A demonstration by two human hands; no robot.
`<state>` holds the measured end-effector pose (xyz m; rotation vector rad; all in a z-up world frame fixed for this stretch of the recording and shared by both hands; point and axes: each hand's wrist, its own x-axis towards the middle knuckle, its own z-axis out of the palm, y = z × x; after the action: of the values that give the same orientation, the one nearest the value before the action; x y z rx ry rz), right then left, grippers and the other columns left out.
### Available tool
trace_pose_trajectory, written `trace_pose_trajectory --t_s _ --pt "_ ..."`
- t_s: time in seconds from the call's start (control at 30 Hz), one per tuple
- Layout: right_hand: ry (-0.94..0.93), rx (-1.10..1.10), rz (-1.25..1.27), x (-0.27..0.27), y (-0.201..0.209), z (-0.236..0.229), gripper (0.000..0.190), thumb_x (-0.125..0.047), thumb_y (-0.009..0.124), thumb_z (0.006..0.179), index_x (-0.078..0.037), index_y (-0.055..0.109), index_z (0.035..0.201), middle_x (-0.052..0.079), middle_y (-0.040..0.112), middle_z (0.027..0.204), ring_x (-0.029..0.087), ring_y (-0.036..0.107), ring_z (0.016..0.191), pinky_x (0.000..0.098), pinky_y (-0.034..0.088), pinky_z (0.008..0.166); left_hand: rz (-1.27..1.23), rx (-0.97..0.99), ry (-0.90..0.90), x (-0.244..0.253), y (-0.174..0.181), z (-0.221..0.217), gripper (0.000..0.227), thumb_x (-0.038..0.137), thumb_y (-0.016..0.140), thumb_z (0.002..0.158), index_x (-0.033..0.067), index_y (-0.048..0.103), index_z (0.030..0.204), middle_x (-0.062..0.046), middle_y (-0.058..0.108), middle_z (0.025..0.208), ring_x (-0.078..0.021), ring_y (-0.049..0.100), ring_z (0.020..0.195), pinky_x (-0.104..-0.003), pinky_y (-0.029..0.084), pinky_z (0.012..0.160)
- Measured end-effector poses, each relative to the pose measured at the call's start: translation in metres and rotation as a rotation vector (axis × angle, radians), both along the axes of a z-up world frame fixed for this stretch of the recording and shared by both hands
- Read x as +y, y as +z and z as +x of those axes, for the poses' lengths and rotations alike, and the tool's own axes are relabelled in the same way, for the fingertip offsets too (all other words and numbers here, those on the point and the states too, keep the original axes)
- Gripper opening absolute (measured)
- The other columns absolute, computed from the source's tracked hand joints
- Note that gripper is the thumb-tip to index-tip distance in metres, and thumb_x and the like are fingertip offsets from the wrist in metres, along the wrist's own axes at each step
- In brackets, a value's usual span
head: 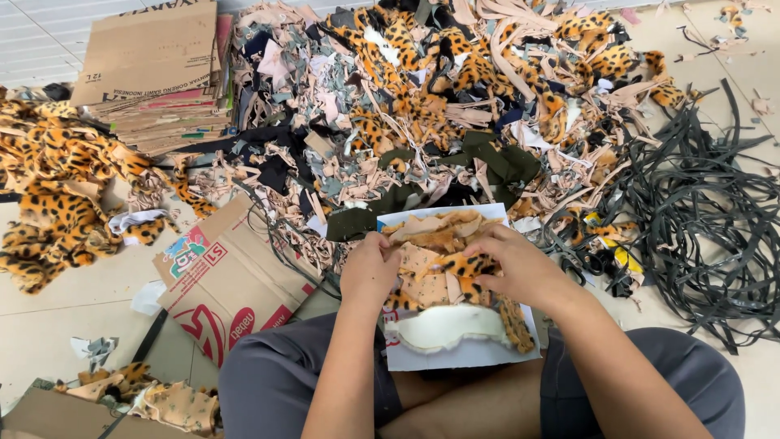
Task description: The person sorts through a pile of leopard-print and dark fabric scraps on the floor, picking up pieces and placing them into a cardboard box.
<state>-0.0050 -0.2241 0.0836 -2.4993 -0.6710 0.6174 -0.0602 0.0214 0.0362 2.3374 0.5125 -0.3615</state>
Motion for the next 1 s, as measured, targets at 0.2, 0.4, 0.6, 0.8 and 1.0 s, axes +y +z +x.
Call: trace_pose_trajectory --t_s 0.2,0.4,0.6,0.8,1.0 --pt "0.081 -0.061 -0.066 0.001 -0.02 0.006 0.026 -0.01 0.069 0.088 -0.012 0.069 0.114 0.01 0.066 0.11 0.039 0.063 0.117 0.0447 0.062 0.083 -0.039 -0.015 -0.047 0.002 0.01 -0.003 0.017 0.014 0.058 0.097 0.0097 0.057 0.113 -0.015 0.072 0.112 -0.0355 0.066 0.113 -0.048 0.056 0.09" --pt "0.074 -0.167 -0.067 -0.004 -0.016 0.007 0.011 -0.013 0.067 0.088 -0.016 0.073 0.098 0.002 0.072 0.088 0.026 0.069 0.098 0.0396 0.056 0.084 -0.001 0.157 -0.066 0.012 0.007 0.003 0.03 0.041 0.063 0.094 0.0205 0.053 0.113 -0.011 0.071 0.122 -0.0346 0.064 0.122 -0.048 0.052 0.101" --pt "0.099 -0.237 -0.025 -0.006 -0.022 0.006 0.007 -0.014 0.068 0.086 -0.016 0.071 0.093 0.003 0.072 0.084 0.028 0.069 0.094 0.0428 0.055 0.081 -0.085 0.185 0.014 0.015 -0.009 0.004 0.036 0.047 0.066 0.092 0.0208 0.054 0.113 -0.006 0.072 0.123 -0.0313 0.064 0.123 -0.045 0.051 0.103" --pt "0.039 -0.163 -0.013 -0.006 -0.015 0.006 0.012 -0.012 0.067 0.089 -0.015 0.074 0.098 0.003 0.074 0.088 0.026 0.07 0.097 0.0397 0.057 0.085 -0.154 0.111 0.097 0.013 0.006 0.0 0.019 0.025 0.059 0.095 0.0173 0.058 0.112 -0.012 0.072 0.116 -0.0352 0.066 0.117 -0.048 0.053 0.098" --pt "0.075 -0.186 -0.054 -0.003 -0.008 0.004 0.016 -0.016 0.072 0.086 -0.016 0.073 0.102 0.003 0.073 0.091 0.028 0.069 0.103 0.0437 0.057 0.087 -0.12 0.18 0.112 -0.002 0.024 0.0 0.033 0.041 0.065 0.091 0.0162 0.057 0.112 -0.008 0.074 0.117 -0.0322 0.067 0.119 -0.046 0.052 0.099"
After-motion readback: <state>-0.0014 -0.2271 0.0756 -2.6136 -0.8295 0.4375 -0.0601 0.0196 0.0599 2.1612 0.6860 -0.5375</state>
